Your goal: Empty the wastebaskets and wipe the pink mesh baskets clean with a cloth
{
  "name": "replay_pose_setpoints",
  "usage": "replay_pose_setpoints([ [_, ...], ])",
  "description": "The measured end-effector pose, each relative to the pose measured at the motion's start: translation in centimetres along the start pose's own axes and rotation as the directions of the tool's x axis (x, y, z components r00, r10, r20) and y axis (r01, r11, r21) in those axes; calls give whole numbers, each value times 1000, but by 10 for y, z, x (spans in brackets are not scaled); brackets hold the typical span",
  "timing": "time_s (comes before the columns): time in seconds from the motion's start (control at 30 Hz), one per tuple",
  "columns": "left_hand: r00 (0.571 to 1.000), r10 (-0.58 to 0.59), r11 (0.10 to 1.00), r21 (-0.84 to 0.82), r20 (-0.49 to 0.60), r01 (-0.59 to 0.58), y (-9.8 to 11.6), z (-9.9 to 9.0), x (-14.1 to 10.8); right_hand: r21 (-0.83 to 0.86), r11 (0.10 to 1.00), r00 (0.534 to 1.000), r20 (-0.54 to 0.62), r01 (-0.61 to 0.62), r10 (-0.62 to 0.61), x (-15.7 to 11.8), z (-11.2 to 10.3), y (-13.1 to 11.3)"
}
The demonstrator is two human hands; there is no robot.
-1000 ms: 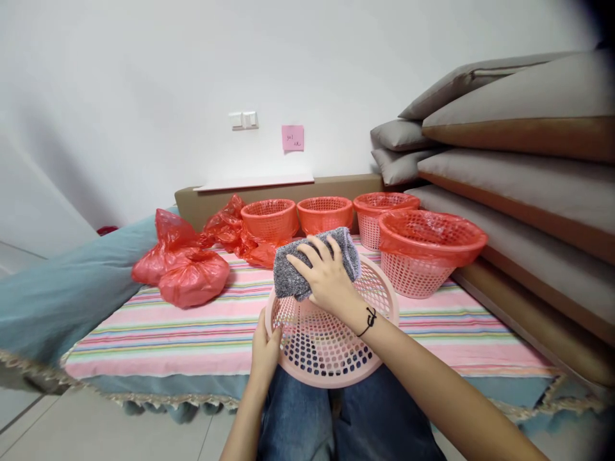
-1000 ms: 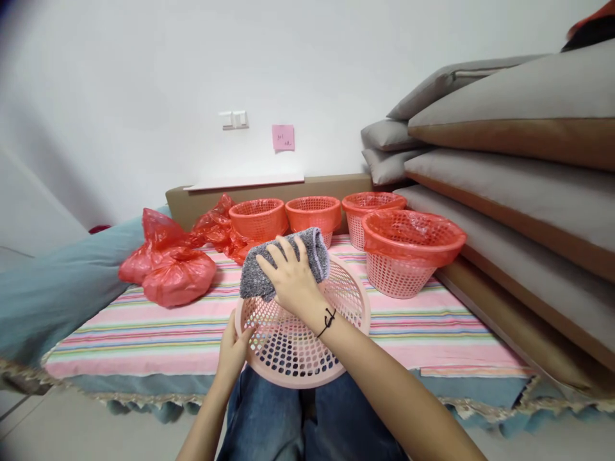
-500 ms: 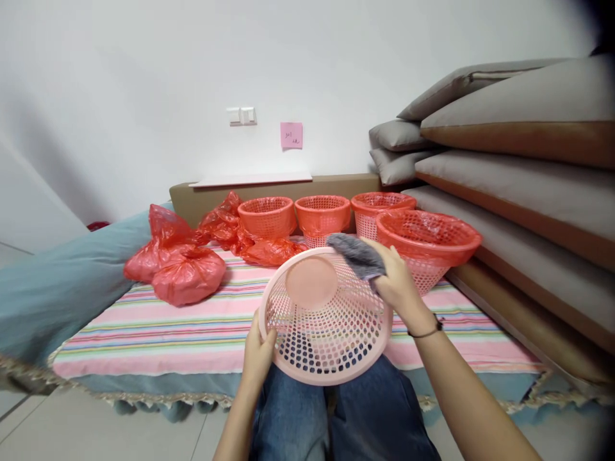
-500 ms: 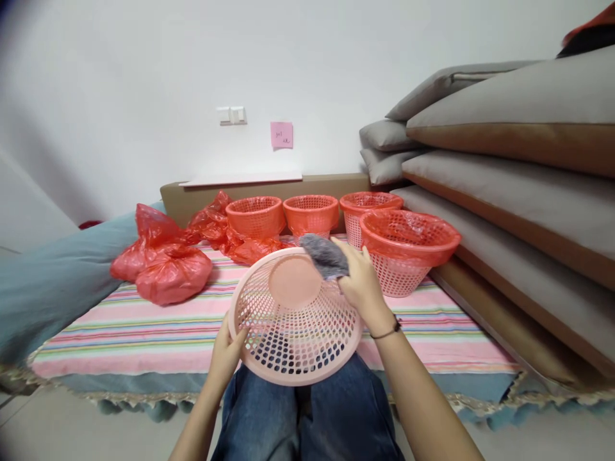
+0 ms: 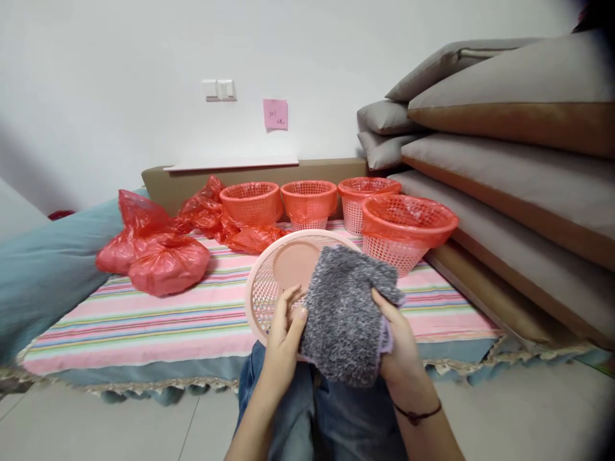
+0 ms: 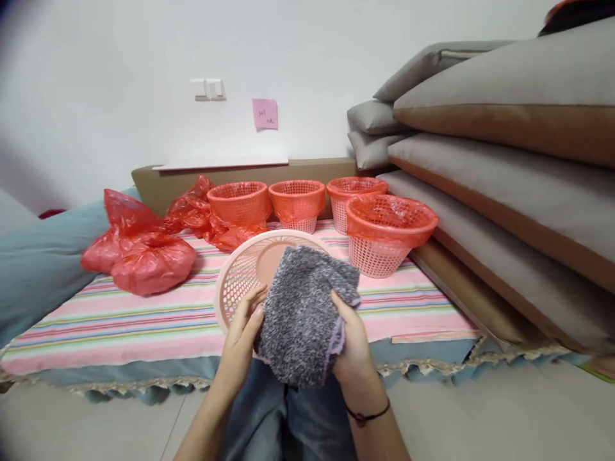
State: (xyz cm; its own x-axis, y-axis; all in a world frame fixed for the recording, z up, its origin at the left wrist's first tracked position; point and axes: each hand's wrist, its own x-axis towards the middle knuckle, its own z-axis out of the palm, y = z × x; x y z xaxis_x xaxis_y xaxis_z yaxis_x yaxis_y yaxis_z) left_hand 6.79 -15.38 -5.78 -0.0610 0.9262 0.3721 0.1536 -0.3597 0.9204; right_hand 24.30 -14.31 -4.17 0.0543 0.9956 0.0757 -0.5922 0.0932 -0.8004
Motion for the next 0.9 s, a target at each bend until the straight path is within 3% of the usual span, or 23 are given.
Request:
replay_pose_setpoints([
  [0.07,995,-99,995,-4,22,100,-7,0,4,130,969,978,15,-209,209,-1,5,20],
  [0.13,992,-118,988,92,-51,123,-14,-2,9,226,927,951,-8,-298,308,2,10,35],
  [0.23,982,27,949,313,-188,34,-17,-2,17,267,927,953,-79,-264,294,10,17,49],
  [0.3,989,84,929,367,-124,-33,-14,4,17,268,941,962,-119,-206,244,15,21,56],
  [0.37,998,57,933,357,-9,-50,-10,16,14,263,954,972,-143,-146,189,15,23,63],
  [0.43,999,31,932,359,35,-42,-10,27,7,286,952,977,-149,-108,155,12,23,71],
  [0.53,999,35,933,359,-9,-29,-16,36,-2,359,928,976,-143,-104,165,8,18,80],
  [0.77,994,-105,974,204,14,100,-32,27,-1,353,931,973,-169,-92,160,11,6,88],
  [0.9,992,-123,983,136,-17,124,-35,28,-3,331,941,948,-269,-73,169,15,-2,97],
])
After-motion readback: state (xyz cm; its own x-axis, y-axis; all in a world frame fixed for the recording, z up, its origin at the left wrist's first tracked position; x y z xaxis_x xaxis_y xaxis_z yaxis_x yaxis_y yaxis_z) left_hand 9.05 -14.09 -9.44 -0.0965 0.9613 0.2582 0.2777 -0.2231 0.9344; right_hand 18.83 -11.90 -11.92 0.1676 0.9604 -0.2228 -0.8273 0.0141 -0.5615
